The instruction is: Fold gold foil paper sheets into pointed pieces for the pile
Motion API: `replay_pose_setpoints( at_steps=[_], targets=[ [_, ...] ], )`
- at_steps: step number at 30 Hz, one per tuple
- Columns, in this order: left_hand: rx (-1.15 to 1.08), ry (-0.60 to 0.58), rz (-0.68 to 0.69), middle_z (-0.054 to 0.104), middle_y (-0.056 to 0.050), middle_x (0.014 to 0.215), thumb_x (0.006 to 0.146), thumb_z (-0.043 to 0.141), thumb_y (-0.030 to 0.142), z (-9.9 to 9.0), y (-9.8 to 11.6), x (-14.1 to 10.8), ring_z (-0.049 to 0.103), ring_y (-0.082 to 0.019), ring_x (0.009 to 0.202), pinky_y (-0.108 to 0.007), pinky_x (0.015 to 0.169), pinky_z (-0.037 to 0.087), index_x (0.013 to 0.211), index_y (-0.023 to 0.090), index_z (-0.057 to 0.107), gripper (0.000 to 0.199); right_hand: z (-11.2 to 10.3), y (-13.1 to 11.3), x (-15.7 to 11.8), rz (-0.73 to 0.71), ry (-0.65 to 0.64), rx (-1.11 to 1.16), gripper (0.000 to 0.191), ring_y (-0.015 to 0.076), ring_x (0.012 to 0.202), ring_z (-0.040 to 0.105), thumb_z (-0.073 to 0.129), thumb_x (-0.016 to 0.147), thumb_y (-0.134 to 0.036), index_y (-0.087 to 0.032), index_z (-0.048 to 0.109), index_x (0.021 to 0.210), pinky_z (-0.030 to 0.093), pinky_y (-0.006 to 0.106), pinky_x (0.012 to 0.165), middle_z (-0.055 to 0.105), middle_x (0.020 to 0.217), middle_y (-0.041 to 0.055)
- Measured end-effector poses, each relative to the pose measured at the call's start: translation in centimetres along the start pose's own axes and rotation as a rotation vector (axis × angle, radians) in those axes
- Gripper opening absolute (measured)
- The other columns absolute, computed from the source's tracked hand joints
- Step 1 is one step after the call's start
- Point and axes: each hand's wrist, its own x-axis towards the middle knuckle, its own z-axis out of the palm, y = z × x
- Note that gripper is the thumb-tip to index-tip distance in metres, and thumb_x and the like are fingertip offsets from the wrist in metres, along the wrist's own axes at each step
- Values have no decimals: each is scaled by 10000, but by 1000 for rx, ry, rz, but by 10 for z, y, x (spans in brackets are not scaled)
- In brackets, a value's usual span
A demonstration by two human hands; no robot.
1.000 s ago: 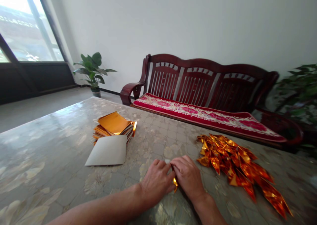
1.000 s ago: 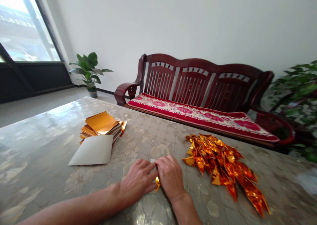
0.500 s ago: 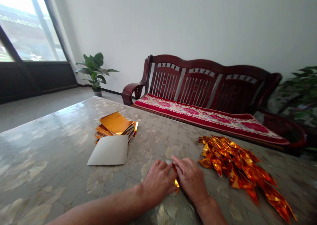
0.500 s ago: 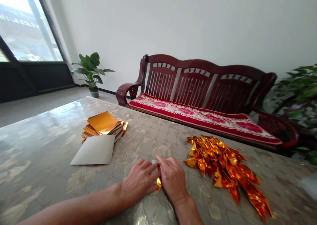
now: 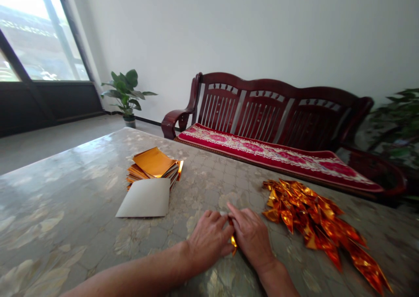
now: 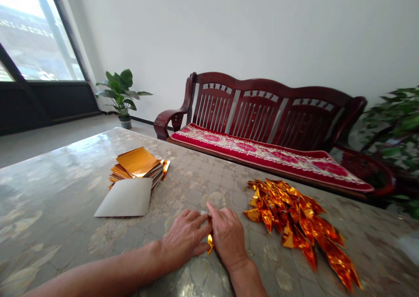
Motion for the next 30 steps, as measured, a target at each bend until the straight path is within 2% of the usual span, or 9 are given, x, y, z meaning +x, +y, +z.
replay_pose_setpoints(
  at_steps=[15,19,22,27,30],
  targets=[
    [-35,-3,-31,601,-42,1188,826,665,458,-3,-3,3,531,-254,1010,-396,861,426,1105,249,550,368,-3,-2,2,-1,-20,12,385,183,790,607,514,911,-118,-200,596,1277,442,300,751,701,846,37],
    [-94,-9,-69,642,-23,1090,772,722,425,-6,-5,4,548,-244,979,-383,868,441,1042,225,541,382,-5,-4,4,18,-19,2,363,190,779,602,528,913,-145,-203,613,1261,417,306,732,698,829,38],
    [-146,-4,-128,662,-9,1015,767,730,388,-7,-8,6,561,-239,971,-370,871,452,1103,228,519,429,-6,-5,3,42,-15,-9,376,192,780,600,520,897,-119,-199,625,1249,401,311,734,697,828,39],
    [-148,-37,-168,673,-13,987,881,601,245,-2,-16,12,575,-213,970,-326,880,456,1073,217,535,205,-7,-4,3,57,-13,-11,403,188,756,593,506,879,-100,-180,626,1256,394,308,726,692,810,43],
    [-128,-20,-148,662,-15,1032,897,596,258,0,-19,16,569,-210,976,-327,893,453,1078,218,537,194,-5,-4,2,71,-17,-27,423,190,729,588,493,868,-91,-184,629,1259,400,311,708,686,784,43]
  ],
)
